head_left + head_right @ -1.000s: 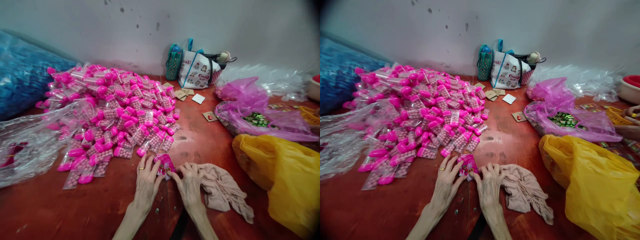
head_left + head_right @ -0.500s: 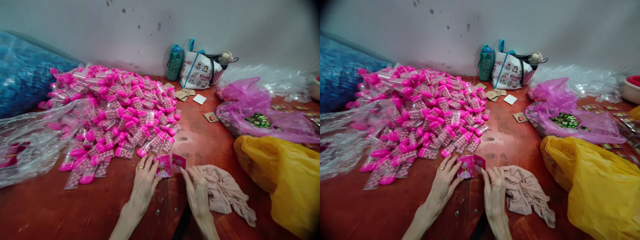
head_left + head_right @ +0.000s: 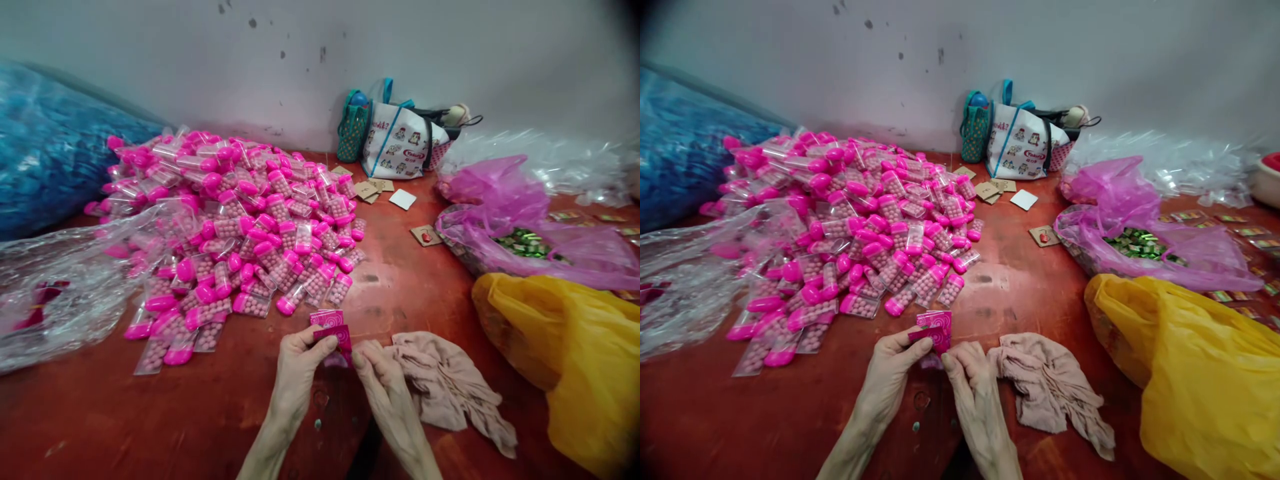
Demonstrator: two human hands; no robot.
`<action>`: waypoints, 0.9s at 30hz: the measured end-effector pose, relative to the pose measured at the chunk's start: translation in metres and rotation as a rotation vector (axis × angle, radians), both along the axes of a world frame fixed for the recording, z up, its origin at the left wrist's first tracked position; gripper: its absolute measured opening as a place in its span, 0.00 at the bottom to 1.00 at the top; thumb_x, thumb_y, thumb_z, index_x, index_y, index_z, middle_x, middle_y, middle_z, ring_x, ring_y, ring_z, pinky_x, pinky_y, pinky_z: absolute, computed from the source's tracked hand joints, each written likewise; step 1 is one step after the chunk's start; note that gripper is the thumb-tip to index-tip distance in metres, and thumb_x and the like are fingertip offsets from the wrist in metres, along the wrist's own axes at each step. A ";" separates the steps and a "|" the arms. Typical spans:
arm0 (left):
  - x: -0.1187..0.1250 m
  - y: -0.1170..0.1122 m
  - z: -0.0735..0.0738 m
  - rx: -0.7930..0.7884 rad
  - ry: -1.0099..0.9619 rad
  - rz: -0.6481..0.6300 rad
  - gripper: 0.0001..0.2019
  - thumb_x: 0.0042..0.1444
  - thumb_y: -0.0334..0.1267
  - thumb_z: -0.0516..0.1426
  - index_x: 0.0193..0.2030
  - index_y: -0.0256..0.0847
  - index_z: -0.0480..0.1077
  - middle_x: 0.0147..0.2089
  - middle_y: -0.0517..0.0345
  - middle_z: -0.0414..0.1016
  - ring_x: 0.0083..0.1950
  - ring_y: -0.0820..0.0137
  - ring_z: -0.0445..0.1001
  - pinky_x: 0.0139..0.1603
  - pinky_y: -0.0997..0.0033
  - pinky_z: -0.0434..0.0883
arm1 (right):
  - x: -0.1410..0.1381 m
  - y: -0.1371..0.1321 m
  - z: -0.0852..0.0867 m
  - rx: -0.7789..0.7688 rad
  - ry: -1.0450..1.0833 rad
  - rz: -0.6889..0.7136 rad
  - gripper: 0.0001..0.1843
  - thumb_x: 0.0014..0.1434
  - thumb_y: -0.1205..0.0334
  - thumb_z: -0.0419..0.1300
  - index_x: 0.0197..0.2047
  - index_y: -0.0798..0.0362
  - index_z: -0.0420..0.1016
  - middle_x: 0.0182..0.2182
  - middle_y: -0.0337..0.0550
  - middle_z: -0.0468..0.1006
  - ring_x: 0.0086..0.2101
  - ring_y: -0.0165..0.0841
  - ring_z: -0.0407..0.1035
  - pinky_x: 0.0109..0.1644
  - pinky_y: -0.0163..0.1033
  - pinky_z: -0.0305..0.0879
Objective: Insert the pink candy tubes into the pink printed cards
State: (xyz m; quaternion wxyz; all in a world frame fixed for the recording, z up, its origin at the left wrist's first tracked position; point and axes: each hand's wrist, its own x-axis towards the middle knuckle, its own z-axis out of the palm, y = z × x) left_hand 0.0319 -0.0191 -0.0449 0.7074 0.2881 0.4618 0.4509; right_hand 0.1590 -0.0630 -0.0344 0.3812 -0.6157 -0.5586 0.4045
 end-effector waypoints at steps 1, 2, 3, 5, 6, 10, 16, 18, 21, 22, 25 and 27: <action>0.000 -0.001 -0.001 -0.009 -0.008 0.028 0.05 0.44 0.31 0.63 0.31 0.37 0.77 0.27 0.61 0.77 0.28 0.77 0.70 0.33 0.79 0.67 | -0.002 0.001 -0.001 -0.011 0.033 -0.015 0.10 0.60 0.60 0.53 0.29 0.52 0.69 0.28 0.38 0.70 0.33 0.33 0.62 0.37 0.36 0.56; 0.000 -0.002 0.000 -0.018 -0.016 0.047 0.05 0.43 0.31 0.63 0.30 0.38 0.77 0.26 0.61 0.77 0.28 0.77 0.69 0.32 0.80 0.66 | -0.004 0.001 -0.002 -0.022 0.062 -0.037 0.07 0.58 0.60 0.57 0.29 0.52 0.70 0.29 0.38 0.71 0.33 0.33 0.63 0.38 0.36 0.57; -0.001 -0.002 0.000 -0.028 -0.028 0.062 0.05 0.42 0.30 0.64 0.30 0.38 0.77 0.26 0.61 0.77 0.27 0.78 0.69 0.31 0.80 0.66 | -0.006 0.002 -0.004 -0.035 0.084 -0.063 0.06 0.55 0.60 0.60 0.29 0.52 0.71 0.29 0.38 0.71 0.34 0.34 0.64 0.38 0.36 0.58; -0.001 -0.003 0.002 -0.056 -0.059 0.073 0.05 0.41 0.30 0.64 0.28 0.36 0.77 0.25 0.60 0.77 0.27 0.77 0.69 0.30 0.80 0.66 | -0.011 0.002 -0.008 -0.056 0.109 -0.118 0.06 0.53 0.61 0.62 0.27 0.53 0.71 0.27 0.38 0.70 0.32 0.33 0.64 0.36 0.35 0.58; -0.001 -0.003 0.003 -0.073 -0.077 0.078 0.05 0.41 0.30 0.64 0.28 0.35 0.77 0.25 0.59 0.77 0.27 0.77 0.70 0.31 0.80 0.67 | -0.013 0.002 -0.010 -0.059 0.113 -0.138 0.07 0.53 0.62 0.62 0.25 0.53 0.71 0.25 0.37 0.69 0.30 0.32 0.64 0.34 0.35 0.58; -0.001 -0.004 0.004 -0.173 -0.159 0.125 0.08 0.37 0.32 0.66 0.27 0.33 0.77 0.23 0.56 0.76 0.25 0.75 0.70 0.29 0.78 0.68 | -0.018 0.001 -0.012 -0.029 0.042 -0.148 0.12 0.55 0.64 0.59 0.21 0.53 0.67 0.22 0.35 0.65 0.26 0.29 0.60 0.31 0.33 0.56; -0.002 -0.004 0.002 -0.276 -0.267 0.120 0.09 0.36 0.33 0.67 0.26 0.32 0.76 0.22 0.55 0.75 0.22 0.76 0.69 0.26 0.78 0.69 | -0.024 -0.002 -0.011 0.138 -0.118 -0.084 0.13 0.59 0.68 0.54 0.22 0.53 0.63 0.22 0.36 0.64 0.26 0.30 0.59 0.30 0.33 0.54; -0.003 -0.004 0.002 -0.287 -0.289 0.111 0.09 0.36 0.33 0.67 0.26 0.32 0.76 0.23 0.55 0.75 0.23 0.76 0.69 0.26 0.78 0.69 | -0.025 -0.003 -0.012 0.184 -0.149 -0.069 0.13 0.59 0.69 0.54 0.23 0.53 0.63 0.22 0.36 0.64 0.27 0.30 0.58 0.31 0.33 0.54; -0.005 -0.007 0.000 -0.309 -0.307 0.108 0.09 0.37 0.33 0.67 0.27 0.32 0.75 0.24 0.54 0.76 0.24 0.76 0.70 0.26 0.78 0.69 | -0.028 -0.004 -0.013 0.227 -0.169 -0.042 0.12 0.60 0.70 0.53 0.25 0.53 0.63 0.23 0.36 0.64 0.27 0.30 0.58 0.31 0.33 0.54; -0.006 -0.008 -0.002 -0.316 -0.313 0.107 0.09 0.37 0.33 0.67 0.27 0.32 0.75 0.24 0.54 0.76 0.24 0.76 0.70 0.26 0.78 0.69 | -0.028 -0.004 -0.013 0.233 -0.167 -0.035 0.12 0.60 0.70 0.52 0.25 0.53 0.63 0.23 0.36 0.64 0.27 0.30 0.58 0.30 0.33 0.54; -0.007 -0.011 -0.005 -0.323 -0.334 0.101 0.08 0.37 0.32 0.67 0.27 0.33 0.75 0.23 0.55 0.75 0.24 0.76 0.70 0.27 0.79 0.68 | -0.030 -0.005 -0.013 0.232 -0.157 -0.036 0.13 0.62 0.68 0.50 0.24 0.53 0.63 0.22 0.36 0.64 0.26 0.30 0.58 0.29 0.33 0.54; -0.006 -0.012 -0.007 -0.319 -0.345 0.099 0.08 0.36 0.31 0.67 0.26 0.33 0.75 0.24 0.55 0.75 0.26 0.76 0.71 0.30 0.78 0.69 | -0.030 -0.005 -0.013 0.219 -0.137 -0.045 0.15 0.62 0.66 0.50 0.23 0.53 0.62 0.22 0.36 0.63 0.26 0.30 0.58 0.29 0.33 0.54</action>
